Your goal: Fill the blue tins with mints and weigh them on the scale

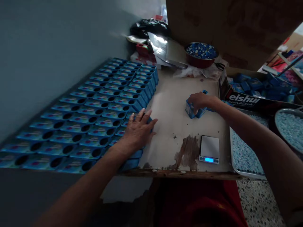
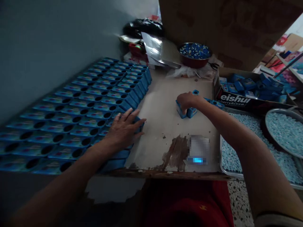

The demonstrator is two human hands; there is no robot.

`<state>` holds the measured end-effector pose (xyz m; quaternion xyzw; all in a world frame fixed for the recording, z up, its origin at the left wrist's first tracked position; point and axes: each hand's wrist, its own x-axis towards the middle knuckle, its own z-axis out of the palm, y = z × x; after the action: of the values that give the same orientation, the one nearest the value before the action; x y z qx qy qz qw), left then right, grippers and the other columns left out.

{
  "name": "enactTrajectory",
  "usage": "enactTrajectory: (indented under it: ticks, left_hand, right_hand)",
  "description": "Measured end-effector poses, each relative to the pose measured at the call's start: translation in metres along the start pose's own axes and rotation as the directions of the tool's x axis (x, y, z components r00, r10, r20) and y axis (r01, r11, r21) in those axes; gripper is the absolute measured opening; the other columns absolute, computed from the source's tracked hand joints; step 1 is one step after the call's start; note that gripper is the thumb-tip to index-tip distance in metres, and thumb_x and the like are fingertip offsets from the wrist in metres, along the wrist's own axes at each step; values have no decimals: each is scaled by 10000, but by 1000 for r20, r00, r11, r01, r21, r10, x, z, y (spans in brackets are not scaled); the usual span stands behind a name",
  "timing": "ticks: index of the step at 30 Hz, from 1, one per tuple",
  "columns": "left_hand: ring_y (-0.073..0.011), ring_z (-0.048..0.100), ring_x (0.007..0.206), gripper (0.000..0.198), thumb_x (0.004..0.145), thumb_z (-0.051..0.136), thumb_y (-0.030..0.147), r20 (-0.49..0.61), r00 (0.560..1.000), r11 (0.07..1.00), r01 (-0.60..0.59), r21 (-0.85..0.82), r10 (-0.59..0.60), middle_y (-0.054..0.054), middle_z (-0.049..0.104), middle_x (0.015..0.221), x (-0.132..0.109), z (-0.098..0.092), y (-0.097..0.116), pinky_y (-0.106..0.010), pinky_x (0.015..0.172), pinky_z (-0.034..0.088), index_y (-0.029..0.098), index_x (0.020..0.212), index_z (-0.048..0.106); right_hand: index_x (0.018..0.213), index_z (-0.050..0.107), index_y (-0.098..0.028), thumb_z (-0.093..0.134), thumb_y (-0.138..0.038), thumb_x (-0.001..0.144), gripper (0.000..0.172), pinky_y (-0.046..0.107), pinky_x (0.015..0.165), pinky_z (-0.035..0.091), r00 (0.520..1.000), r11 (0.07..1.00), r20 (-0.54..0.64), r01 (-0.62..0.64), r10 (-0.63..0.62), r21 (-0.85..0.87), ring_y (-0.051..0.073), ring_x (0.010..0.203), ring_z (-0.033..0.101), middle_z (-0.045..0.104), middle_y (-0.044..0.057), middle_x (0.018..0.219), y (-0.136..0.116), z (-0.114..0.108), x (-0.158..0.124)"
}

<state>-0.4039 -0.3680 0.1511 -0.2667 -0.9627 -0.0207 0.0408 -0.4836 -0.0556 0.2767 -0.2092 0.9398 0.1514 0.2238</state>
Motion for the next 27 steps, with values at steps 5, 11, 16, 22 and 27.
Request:
enactTrajectory:
  ticks: [5,11,16,22,27]
  left_hand:
    - [-462,311,1674,489,934,712,202,44,999,1000,-5,25,4,-215,414,1766,1,-4,1,-712,1314,280,194,1423,727]
    - [-441,324,1658,435,959,623,202,-18,999,999,-26,39,26,-195,436,1747,0,2,-3,-720,1274,326,205,1378,739]
    - [-432,344,1645,395,961,639,247,-74,996,999,-49,17,50,-192,472,1725,-1,6,-4,-732,1254,348,207,1339,748]
    - [-538,421,1586,466,1016,587,394,-102,989,994,-112,-18,110,-294,492,1682,6,0,-13,-878,1155,325,132,1369,743]
    - [-499,414,1613,547,1074,435,497,-207,967,988,-155,-13,149,-244,520,1682,-2,-26,-13,-873,1211,247,166,1413,710]
  right_hand:
    - [1198,808,-97,909,-188,787,432,588,1157,437,995,983,-36,90,-97,-161,377,1182,739,814,172,1189,-18,9,1]
    - [1123,823,-105,920,-254,822,349,539,1019,533,986,987,-106,113,-125,-115,386,1169,736,818,170,1145,-35,13,-39]
    - [1059,851,-100,880,-726,800,678,454,925,538,977,992,-196,-58,80,115,394,1085,750,824,201,1028,-51,33,-111]
    - [1067,872,-87,622,-910,887,880,373,784,507,878,847,-81,-425,471,318,367,990,792,836,251,1000,-61,86,-173]
    - [1127,867,-78,518,-926,930,938,390,827,522,817,759,-16,-527,576,383,382,1051,797,834,274,1026,-74,103,-186]
